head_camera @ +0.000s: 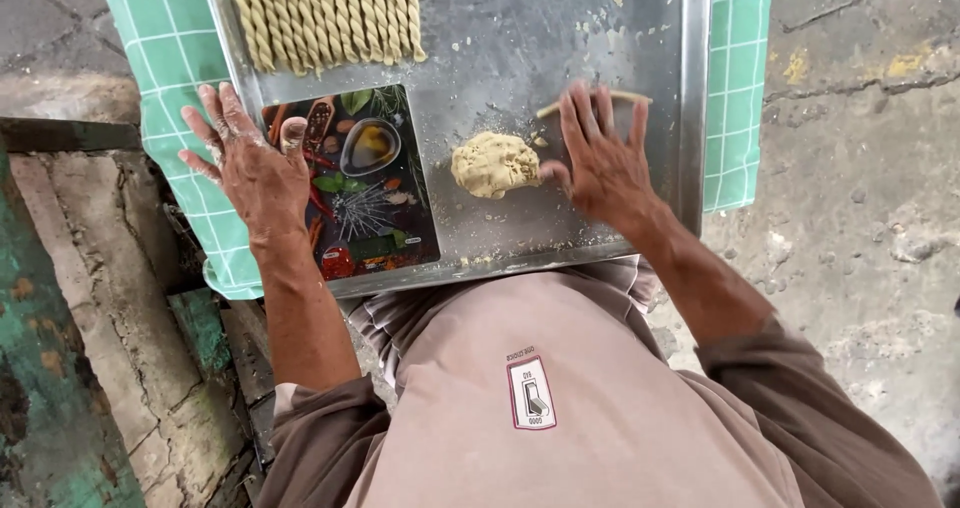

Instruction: A person is preparing dough by rolling a small piece into a thin strip and then twisting and pulling a larger ball of dough on a metal tray.

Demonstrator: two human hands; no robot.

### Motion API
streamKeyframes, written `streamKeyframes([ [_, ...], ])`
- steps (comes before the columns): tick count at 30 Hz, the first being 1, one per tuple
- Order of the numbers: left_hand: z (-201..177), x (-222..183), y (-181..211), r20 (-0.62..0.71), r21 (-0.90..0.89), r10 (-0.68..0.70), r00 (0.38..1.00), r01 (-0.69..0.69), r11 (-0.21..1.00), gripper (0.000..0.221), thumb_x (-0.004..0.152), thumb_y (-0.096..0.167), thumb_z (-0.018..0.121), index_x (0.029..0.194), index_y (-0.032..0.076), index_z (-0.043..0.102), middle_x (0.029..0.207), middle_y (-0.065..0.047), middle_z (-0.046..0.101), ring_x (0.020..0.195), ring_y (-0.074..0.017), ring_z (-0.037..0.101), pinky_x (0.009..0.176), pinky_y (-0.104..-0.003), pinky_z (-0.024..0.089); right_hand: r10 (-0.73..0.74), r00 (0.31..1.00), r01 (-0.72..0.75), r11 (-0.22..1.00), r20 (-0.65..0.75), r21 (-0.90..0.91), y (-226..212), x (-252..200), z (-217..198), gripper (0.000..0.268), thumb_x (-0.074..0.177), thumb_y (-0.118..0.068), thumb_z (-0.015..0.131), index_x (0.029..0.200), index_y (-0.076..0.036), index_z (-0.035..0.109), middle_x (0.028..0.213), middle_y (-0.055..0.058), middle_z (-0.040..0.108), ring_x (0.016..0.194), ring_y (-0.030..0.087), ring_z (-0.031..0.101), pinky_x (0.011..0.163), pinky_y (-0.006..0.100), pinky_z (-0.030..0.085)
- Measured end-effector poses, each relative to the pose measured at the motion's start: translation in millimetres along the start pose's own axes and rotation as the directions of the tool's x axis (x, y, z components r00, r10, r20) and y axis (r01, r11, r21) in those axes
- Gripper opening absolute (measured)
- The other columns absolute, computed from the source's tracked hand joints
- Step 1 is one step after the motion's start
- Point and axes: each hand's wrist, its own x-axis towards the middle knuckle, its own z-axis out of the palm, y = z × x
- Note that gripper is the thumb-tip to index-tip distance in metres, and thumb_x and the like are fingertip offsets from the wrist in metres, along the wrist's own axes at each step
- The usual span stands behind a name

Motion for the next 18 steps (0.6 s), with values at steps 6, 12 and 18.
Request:
streamKeyframes([
  [6, 4.5, -0.5, -4.0, -0.048, 0.011, 0.031, 0.998, -0.030, 0.999, 0.098, 0.099, 0.078, 0.031, 0.164, 0.005, 0.024, 0.169, -0.016, 0.015, 0.153, -0.0407, -0.001, 0.124, -0.078, 0.004, 0.037, 0.999, -0.037, 0.999, -0.001, -0.032, 2.0, 53.4, -23.0, 0.117, 0.077, -0.090, -0.017, 0.168, -0.020, 0.003, 0.174, 0.009, -0.006, 0.161, 0.038, -0.005, 0.117, 0.071, -0.016],
  [12, -12.6, -2.9, 12.3, 0.013, -0.008, -0.011, 1.000, 0.011, 1.000, 0.096, 0.103, 0.075, 0.047, 0.164, 0.004, 0.027, 0.168, -0.024, 0.026, 0.152, -0.0493, 0.010, 0.116, -0.076, 0.008, -0.068, 0.989, 0.062, 0.997, -0.131, -0.049, 7.8, -0.7, 3.1, 0.084, 0.106, -0.067, 0.021, 0.168, -0.011, 0.027, 0.172, 0.024, 0.022, 0.156, 0.050, 0.021, 0.116, 0.082, 0.004],
  [18, -20.1, -1.7, 20.2, 0.066, 0.020, -0.062, 0.996, 0.061, 0.998, 0.088, 0.107, 0.065, 0.057, 0.164, 0.006, 0.024, 0.168, -0.024, 0.027, 0.153, -0.0458, 0.009, 0.116, -0.076, 0.006, 0.028, 0.972, -0.035, 0.999, -0.233, -0.028, 27.6, -19.6, -0.1, 0.060, 0.116, -0.045, 0.034, 0.163, -0.010, 0.043, 0.170, 0.026, 0.028, 0.155, 0.048, 0.021, 0.115, 0.080, 0.003],
])
